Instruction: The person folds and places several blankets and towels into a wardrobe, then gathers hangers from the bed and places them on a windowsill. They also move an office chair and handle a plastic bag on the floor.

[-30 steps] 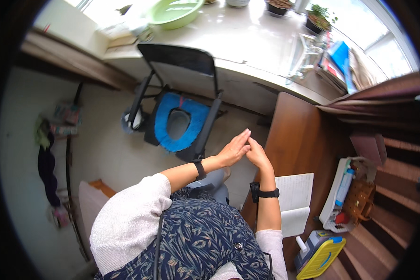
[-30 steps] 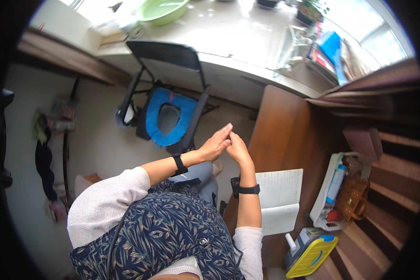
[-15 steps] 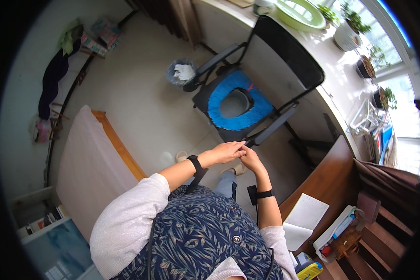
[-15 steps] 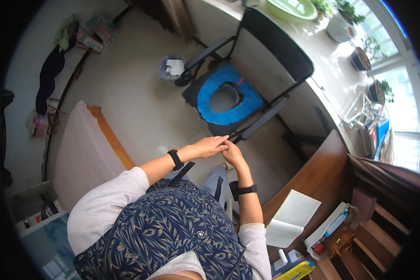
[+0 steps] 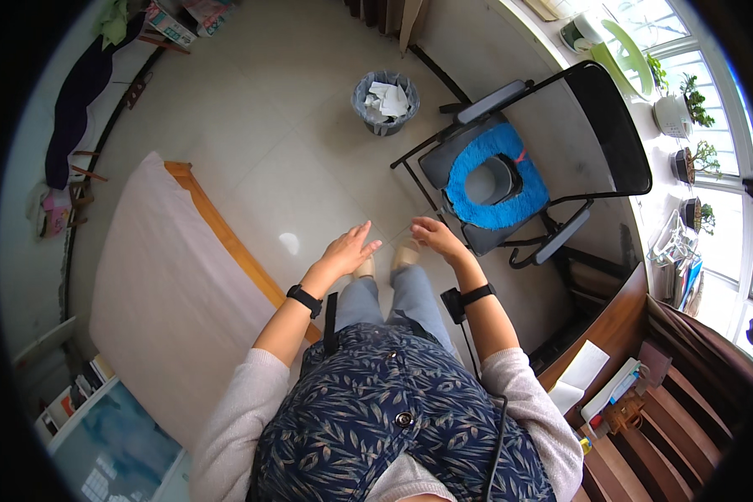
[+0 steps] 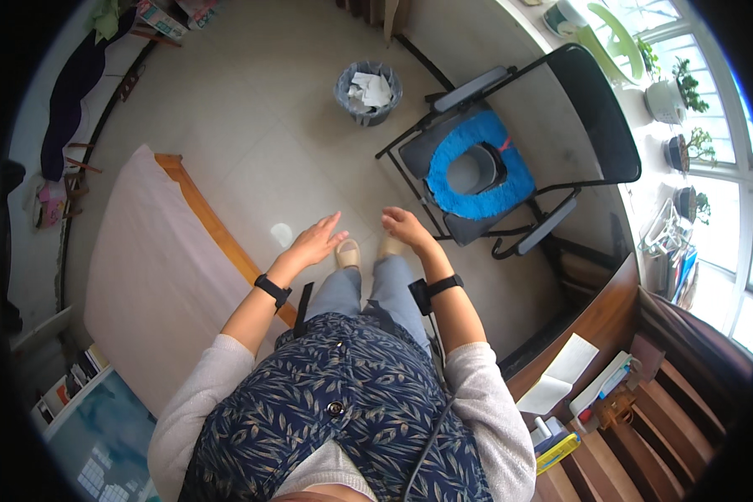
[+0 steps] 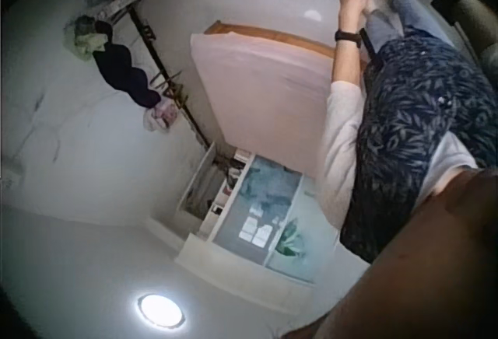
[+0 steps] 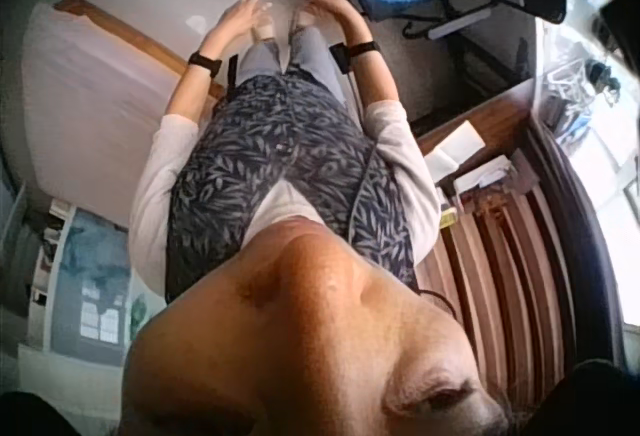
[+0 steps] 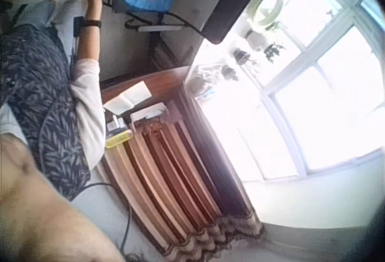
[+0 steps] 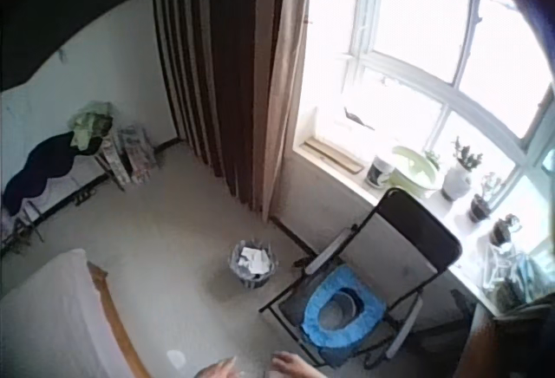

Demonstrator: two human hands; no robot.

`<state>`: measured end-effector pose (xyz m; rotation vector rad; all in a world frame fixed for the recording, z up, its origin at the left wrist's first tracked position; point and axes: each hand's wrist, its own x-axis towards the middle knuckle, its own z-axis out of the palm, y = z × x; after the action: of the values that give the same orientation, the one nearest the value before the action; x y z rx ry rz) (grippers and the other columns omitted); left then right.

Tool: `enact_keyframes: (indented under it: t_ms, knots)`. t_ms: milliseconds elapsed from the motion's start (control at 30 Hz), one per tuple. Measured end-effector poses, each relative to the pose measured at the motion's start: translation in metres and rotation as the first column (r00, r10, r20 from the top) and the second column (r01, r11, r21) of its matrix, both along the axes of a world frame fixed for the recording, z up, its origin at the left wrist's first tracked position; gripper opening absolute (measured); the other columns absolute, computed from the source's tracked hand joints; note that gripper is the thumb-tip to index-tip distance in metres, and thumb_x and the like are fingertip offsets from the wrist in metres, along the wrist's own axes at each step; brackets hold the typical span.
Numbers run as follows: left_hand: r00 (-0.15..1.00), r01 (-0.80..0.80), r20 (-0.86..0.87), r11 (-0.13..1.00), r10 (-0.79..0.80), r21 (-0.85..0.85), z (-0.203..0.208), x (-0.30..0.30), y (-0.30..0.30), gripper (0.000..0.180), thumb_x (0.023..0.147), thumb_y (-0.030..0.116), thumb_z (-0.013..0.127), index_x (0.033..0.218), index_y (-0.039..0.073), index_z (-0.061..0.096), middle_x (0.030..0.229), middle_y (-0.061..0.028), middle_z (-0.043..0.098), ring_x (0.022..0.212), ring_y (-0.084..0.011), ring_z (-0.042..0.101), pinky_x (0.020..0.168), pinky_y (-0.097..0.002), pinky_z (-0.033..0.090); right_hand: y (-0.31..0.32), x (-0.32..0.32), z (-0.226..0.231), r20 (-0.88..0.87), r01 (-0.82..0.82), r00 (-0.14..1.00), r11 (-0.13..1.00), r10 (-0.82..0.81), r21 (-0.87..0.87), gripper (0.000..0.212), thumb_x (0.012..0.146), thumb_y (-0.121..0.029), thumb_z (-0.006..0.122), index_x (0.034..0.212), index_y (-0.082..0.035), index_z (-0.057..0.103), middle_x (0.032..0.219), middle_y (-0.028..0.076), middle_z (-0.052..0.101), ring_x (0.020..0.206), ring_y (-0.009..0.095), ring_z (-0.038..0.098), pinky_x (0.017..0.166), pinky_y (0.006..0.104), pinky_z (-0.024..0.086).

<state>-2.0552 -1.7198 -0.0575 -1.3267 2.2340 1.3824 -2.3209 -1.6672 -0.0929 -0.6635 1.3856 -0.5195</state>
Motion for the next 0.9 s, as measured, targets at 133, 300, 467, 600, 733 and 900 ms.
enact_keyframes:
  t_ms: [133, 300, 467, 600, 733, 900]
  knots:
    - [0.994, -0.077, -0.086, 0.995, 0.071, -0.068, -0.01, 0.003, -0.053, 0.073, 0.099, 0.051, 0.042, 0.15, 0.002, 0.025, 0.149, -0.023, 0.036, 0.132, -0.0385, 0.043, 0.108, -0.0423, 0.039, -0.072, 0.013, -0.01, 0.077, 0.127, 0.988, 0.99, -0.131, 0.053, 0.055, 0.097, -0.03, 0.058, 0.14, 0.001, 0.044, 0.127, 0.011, 0.058, 0.116, 0.022, 0.057, 0.096, 0.035, 0.046]
    - [0.975, -0.088, -0.218, 0.965, 0.033, -0.247, -0.024, -0.034, -0.158, 0.067, 0.099, 0.043, 0.049, 0.15, 0.005, 0.027, 0.143, -0.0194, 0.043, 0.121, -0.0333, 0.052, 0.101, -0.0412, 0.044, -0.178, 0.001, -0.054, 0.133, 0.386, 0.913, 0.922, -0.386, 0.031, 0.053, 0.097, -0.03, 0.058, 0.137, 0.002, 0.045, 0.126, 0.013, 0.059, 0.115, 0.025, 0.057, 0.095, 0.0356, 0.046]
    - [0.957, -0.168, -0.249, 0.984, 0.149, -0.057, -0.048, -0.095, -0.292, 0.063, 0.098, 0.039, 0.053, 0.147, 0.005, 0.034, 0.118, -0.0117, 0.055, 0.09, -0.0242, 0.061, 0.082, -0.0386, 0.051, -0.33, -0.046, -0.151, 0.236, 0.859, 0.44, 0.483, -0.866, 0.17, 0.041, 0.094, -0.025, 0.064, 0.125, -0.002, 0.053, 0.119, 0.013, 0.061, 0.107, 0.026, 0.061, 0.095, 0.0403, 0.051]
    - [0.933, -0.209, -0.305, 0.978, 0.191, -0.028, -0.09, -0.143, -0.381, 0.062, 0.097, 0.031, 0.056, 0.148, 0.004, 0.033, 0.118, -0.0116, 0.055, 0.085, -0.0201, 0.06, 0.08, -0.0344, 0.052, -0.421, -0.105, -0.23, 0.034, 0.952, 0.094, 0.1, -0.995, 0.289, 0.045, 0.094, -0.03, 0.064, 0.127, -0.003, 0.052, 0.121, 0.013, 0.059, 0.104, 0.026, 0.061, 0.083, 0.0372, 0.054]
    - [0.892, -0.275, -0.35, 0.958, 0.285, 0.079, -0.147, -0.186, -0.433, 0.061, 0.097, 0.028, 0.057, 0.147, 0.002, 0.032, 0.125, -0.0129, 0.054, 0.089, -0.021, 0.06, 0.081, -0.0342, 0.052, -0.475, -0.176, -0.311, -0.175, 0.942, -0.067, -0.12, -0.982, 0.313, 0.053, 0.094, -0.04, 0.062, 0.13, -0.002, 0.05, 0.122, 0.017, 0.057, 0.103, 0.03, 0.06, 0.074, 0.0386, 0.054]
    - [0.879, -0.242, -0.37, 0.951, 0.299, 0.193, -0.216, -0.21, -0.448, 0.063, 0.097, 0.025, 0.057, 0.148, 0.001, 0.03, 0.129, -0.0149, 0.052, 0.093, -0.0218, 0.062, 0.081, -0.0335, 0.052, -0.479, -0.249, -0.431, -0.469, 0.979, -0.013, -0.108, -0.883, 0.176, 0.064, 0.088, -0.033, 0.072, 0.127, 0.012, 0.047, 0.129, 0.022, 0.056, 0.114, 0.031, 0.057, 0.091, 0.0447, 0.049]
